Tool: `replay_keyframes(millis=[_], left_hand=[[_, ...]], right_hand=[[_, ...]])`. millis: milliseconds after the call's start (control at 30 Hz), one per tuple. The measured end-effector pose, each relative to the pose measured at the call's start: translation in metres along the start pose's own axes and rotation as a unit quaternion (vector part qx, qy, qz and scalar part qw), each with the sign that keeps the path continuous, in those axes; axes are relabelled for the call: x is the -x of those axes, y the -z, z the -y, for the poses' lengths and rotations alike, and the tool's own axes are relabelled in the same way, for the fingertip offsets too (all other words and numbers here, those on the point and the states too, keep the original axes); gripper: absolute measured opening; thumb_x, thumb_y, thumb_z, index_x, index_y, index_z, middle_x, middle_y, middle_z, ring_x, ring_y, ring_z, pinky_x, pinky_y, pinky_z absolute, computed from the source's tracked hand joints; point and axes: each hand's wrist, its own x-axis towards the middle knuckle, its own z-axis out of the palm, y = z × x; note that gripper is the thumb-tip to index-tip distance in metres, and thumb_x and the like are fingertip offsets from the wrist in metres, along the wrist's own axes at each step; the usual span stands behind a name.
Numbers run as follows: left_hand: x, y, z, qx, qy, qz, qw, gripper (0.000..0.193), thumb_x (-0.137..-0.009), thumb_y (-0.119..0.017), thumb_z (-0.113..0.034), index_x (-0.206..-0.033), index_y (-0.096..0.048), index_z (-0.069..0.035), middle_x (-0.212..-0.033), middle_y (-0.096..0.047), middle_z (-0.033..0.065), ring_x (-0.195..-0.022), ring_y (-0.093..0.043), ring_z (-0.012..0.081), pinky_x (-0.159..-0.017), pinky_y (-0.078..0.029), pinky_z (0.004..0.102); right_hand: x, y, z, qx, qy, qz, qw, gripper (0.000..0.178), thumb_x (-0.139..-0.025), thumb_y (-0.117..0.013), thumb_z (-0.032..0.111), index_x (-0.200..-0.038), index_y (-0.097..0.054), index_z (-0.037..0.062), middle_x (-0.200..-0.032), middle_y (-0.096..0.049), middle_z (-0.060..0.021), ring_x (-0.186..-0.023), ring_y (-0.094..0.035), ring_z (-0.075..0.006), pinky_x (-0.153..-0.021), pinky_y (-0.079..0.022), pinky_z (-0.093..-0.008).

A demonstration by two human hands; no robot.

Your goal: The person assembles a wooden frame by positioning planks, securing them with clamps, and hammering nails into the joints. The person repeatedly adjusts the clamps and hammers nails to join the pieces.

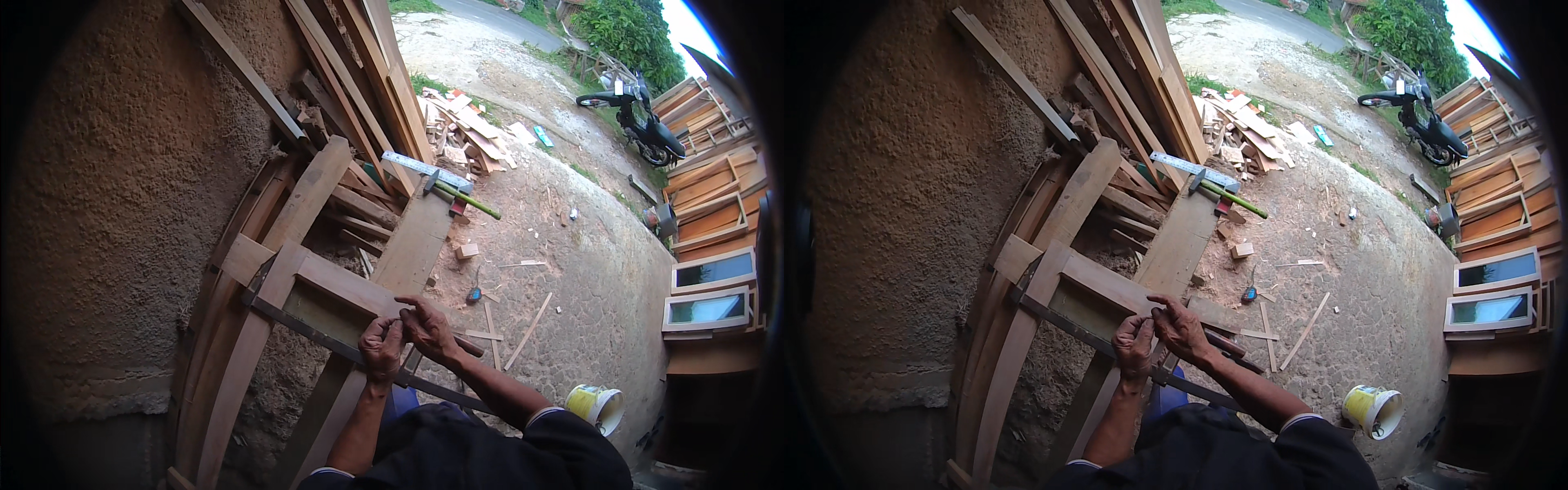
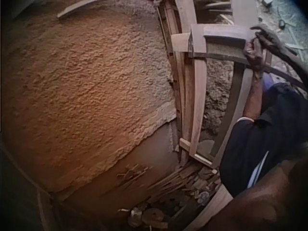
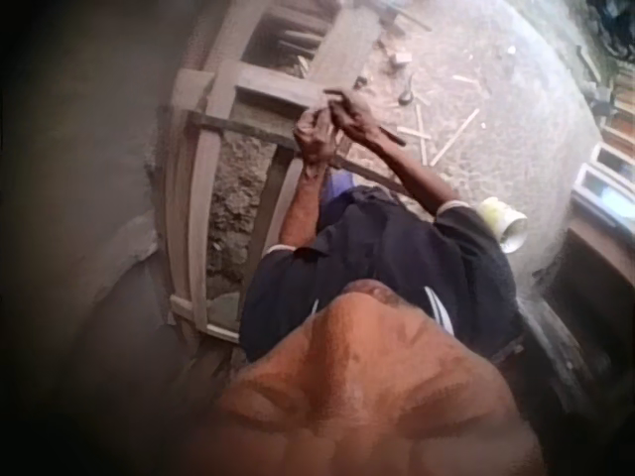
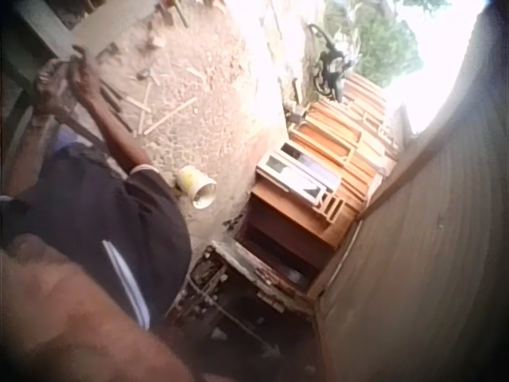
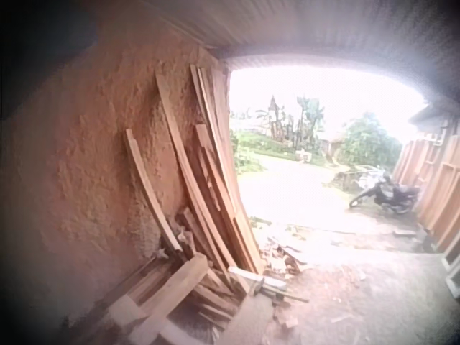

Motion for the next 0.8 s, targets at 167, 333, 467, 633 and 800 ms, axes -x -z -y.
replay_keyframes(millis=[167, 333, 467, 633, 800], left_hand=[[-0.036, 0.029, 0.012, -0.054, 0.014, -0.092, 0.994, 0.009, -0.097, -0.064, -0.007, -0.097, -0.068, 0.001, -0.083, -0.067, -0.0002, -0.074, -0.056, 0.0050, -0.068, -0.046, 0.0208], [-0.038, 0.039, 0.024, -0.102, -0.063, -0.117, 0.986, 0.012, -0.098, -0.061, -0.008, -0.097, -0.067, 0.002, -0.084, -0.068, 0.0035, -0.077, -0.060, 0.0088, -0.072, -0.050, 0.0243], [-0.039, 0.039, 0.032, -0.154, -0.079, -0.133, 0.976, 0.012, -0.099, -0.061, -0.008, -0.097, -0.067, 0.002, -0.084, -0.069, 0.0044, -0.076, -0.061, 0.0108, -0.072, -0.051, 0.0266], [-0.040, 0.030, 0.034, -0.363, -0.062, -0.146, 0.918, 0.020, -0.098, -0.064, -0.022, -0.104, -0.072, -0.004, -0.090, -0.073, 0.0138, -0.079, -0.071, 0.0262, -0.071, -0.054, 0.0359], [-0.043, 0.015, 0.032, -0.439, -0.096, -0.152, 0.880, 0.021, -0.097, -0.065, -0.022, -0.104, -0.073, -0.004, -0.093, -0.074, 0.0158, -0.081, -0.073, 0.0288, -0.071, -0.055, 0.0371]], right_hand=[[-0.139, 0.090, -0.038, 0.258, 0.080, -0.129, 0.954, 0.037, -0.096, -0.063, 0.024, -0.129, -0.059, 0.0082, -0.093, -0.071, -0.0150, -0.091, -0.069, -0.0308, -0.082, -0.053, -0.0406], [-0.227, 0.200, -0.090, 0.540, -0.134, -0.197, 0.807, 0.061, -0.088, -0.063, 0.023, -0.145, -0.043, 0.0135, -0.142, -0.048, -0.0195, -0.132, -0.046, -0.0379, -0.106, -0.040, -0.0536], [-0.251, 0.226, -0.107, 0.639, -0.183, -0.099, 0.740, 0.056, -0.092, -0.061, 0.023, -0.144, -0.041, 0.0176, -0.130, -0.060, -0.0168, -0.124, -0.056, -0.0372, -0.097, -0.044, -0.0529], [-0.257, 0.224, -0.098, 0.595, -0.078, -0.077, 0.796, 0.025, -0.093, -0.057, 0.025, -0.111, -0.057, 0.0090, -0.097, -0.070, -0.0199, -0.092, -0.069, -0.0414, -0.079, -0.051, -0.0535], [-0.207, 0.203, -0.070, 0.412, 0.031, -0.108, 0.904, 0.031, -0.098, -0.058, 0.034, -0.107, -0.061, 0.0039, -0.083, -0.068, -0.0137, -0.076, -0.066, -0.0302, -0.069, -0.051, -0.0460]])
